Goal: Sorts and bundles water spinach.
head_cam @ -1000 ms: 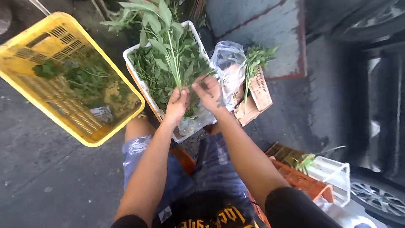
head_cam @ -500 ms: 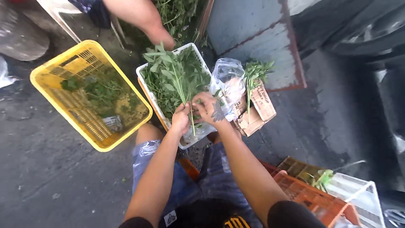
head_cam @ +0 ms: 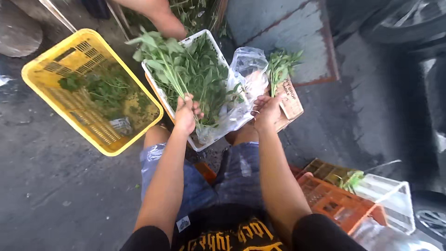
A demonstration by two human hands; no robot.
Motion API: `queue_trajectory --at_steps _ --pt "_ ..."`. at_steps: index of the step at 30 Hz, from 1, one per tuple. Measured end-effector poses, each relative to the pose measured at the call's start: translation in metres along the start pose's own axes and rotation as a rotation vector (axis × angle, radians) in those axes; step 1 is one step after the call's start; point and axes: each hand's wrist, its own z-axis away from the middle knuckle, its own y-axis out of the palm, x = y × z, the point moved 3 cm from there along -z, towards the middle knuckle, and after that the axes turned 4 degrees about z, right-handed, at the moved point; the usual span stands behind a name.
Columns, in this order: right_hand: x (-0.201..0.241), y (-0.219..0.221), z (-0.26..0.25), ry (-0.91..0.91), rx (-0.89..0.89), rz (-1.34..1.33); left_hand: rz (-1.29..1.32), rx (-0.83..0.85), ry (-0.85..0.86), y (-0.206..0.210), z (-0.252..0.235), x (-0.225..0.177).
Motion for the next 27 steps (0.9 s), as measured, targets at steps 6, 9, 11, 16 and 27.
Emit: queue_trajectory --at_steps 6,9,11,16,27 --pt "-0.042 0.110 0.091 0.250 0.268 -0.374 0.124 0.034 0.205 0.012 -0.006 0.021" --pt "-0.041 0.149 0.096 0.250 0.315 -0.524 -0.144 0.047 0.172 0.004 0.007 0.046" --pt "-0.036 0.160 0.094 0.203 0.431 -0.508 -0.168 0.020 0.131 -0.007 0.006 0.039" --pt "-0.058 0.157 0.030 0.102 0.315 -0.126 0.066 0.035 0.131 -0.024 -0.005 -0.003" --pt "-0.086 0.189 -0.027 0.232 0.383 0.619 0.149 0.045 0.201 -0.024 -0.008 -0.032"
